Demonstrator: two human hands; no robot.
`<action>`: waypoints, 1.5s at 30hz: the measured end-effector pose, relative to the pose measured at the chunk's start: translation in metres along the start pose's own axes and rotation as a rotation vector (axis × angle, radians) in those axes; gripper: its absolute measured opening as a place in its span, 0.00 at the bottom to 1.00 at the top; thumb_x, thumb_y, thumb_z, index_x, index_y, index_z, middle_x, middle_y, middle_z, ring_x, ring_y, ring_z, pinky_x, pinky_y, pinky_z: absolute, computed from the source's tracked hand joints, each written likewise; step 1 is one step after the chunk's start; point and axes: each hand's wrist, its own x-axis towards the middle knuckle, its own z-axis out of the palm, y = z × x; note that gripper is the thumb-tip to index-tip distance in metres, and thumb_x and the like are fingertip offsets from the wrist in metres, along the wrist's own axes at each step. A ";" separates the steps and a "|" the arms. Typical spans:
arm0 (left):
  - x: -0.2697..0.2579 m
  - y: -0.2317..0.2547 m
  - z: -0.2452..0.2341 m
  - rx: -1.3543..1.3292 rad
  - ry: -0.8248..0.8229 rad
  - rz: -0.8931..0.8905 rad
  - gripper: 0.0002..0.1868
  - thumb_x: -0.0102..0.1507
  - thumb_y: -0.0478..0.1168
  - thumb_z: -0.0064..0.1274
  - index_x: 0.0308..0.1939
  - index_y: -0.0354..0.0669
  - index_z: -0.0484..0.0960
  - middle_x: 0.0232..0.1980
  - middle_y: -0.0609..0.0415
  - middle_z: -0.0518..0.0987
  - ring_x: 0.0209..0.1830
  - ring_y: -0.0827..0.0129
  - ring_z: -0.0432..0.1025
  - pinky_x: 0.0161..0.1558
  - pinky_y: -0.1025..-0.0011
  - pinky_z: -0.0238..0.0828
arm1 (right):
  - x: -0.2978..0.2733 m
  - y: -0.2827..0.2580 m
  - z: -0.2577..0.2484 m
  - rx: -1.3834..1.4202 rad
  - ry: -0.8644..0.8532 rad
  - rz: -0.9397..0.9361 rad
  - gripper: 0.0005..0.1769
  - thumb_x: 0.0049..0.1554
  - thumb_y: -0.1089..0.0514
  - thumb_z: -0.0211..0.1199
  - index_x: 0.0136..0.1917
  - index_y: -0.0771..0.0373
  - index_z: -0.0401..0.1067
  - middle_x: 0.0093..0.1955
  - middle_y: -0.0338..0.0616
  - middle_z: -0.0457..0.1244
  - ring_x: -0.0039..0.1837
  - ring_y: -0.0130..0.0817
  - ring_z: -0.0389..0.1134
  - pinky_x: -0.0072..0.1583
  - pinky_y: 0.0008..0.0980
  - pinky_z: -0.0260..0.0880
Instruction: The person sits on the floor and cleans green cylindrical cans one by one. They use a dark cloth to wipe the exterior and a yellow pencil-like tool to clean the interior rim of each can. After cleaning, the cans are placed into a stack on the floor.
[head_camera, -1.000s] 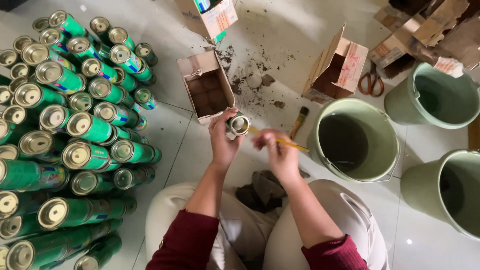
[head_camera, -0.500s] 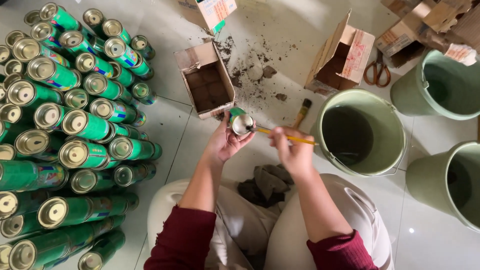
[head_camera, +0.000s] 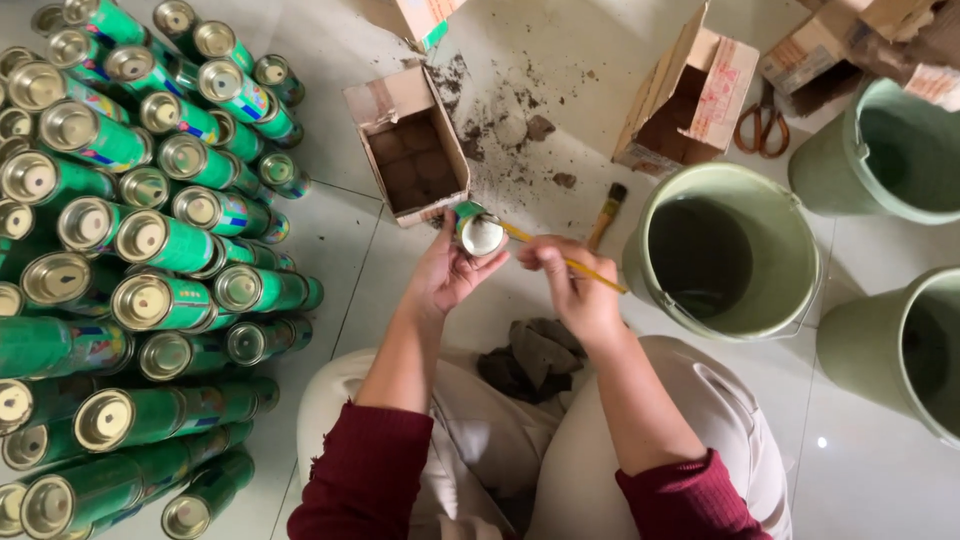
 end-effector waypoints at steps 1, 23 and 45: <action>0.001 0.000 -0.003 0.005 0.015 0.016 0.30 0.55 0.57 0.47 0.46 0.33 0.69 0.46 0.40 0.73 0.45 0.46 0.68 0.55 0.47 0.56 | 0.001 -0.006 0.000 0.039 -0.078 0.027 0.11 0.55 0.60 0.48 0.37 0.59 0.71 0.29 0.42 0.65 0.34 0.38 0.67 0.40 0.30 0.66; 0.013 -0.013 -0.035 0.696 0.114 0.110 0.26 0.47 0.51 0.62 0.38 0.40 0.69 0.30 0.55 0.72 0.28 0.68 0.71 0.37 0.77 0.66 | -0.103 0.107 0.109 -0.813 -1.006 0.306 0.06 0.40 0.54 0.60 0.31 0.57 0.72 0.27 0.45 0.62 0.36 0.46 0.66 0.39 0.47 0.65; 0.076 -0.022 -0.121 0.438 -0.082 -0.183 0.24 0.60 0.49 0.45 0.50 0.30 0.67 0.47 0.40 0.69 0.48 0.63 0.63 0.55 0.73 0.54 | -0.009 0.047 0.001 -0.106 -0.024 0.173 0.28 0.55 0.61 0.53 0.65 0.63 0.45 0.58 0.64 0.47 0.59 0.60 0.54 0.56 0.48 0.60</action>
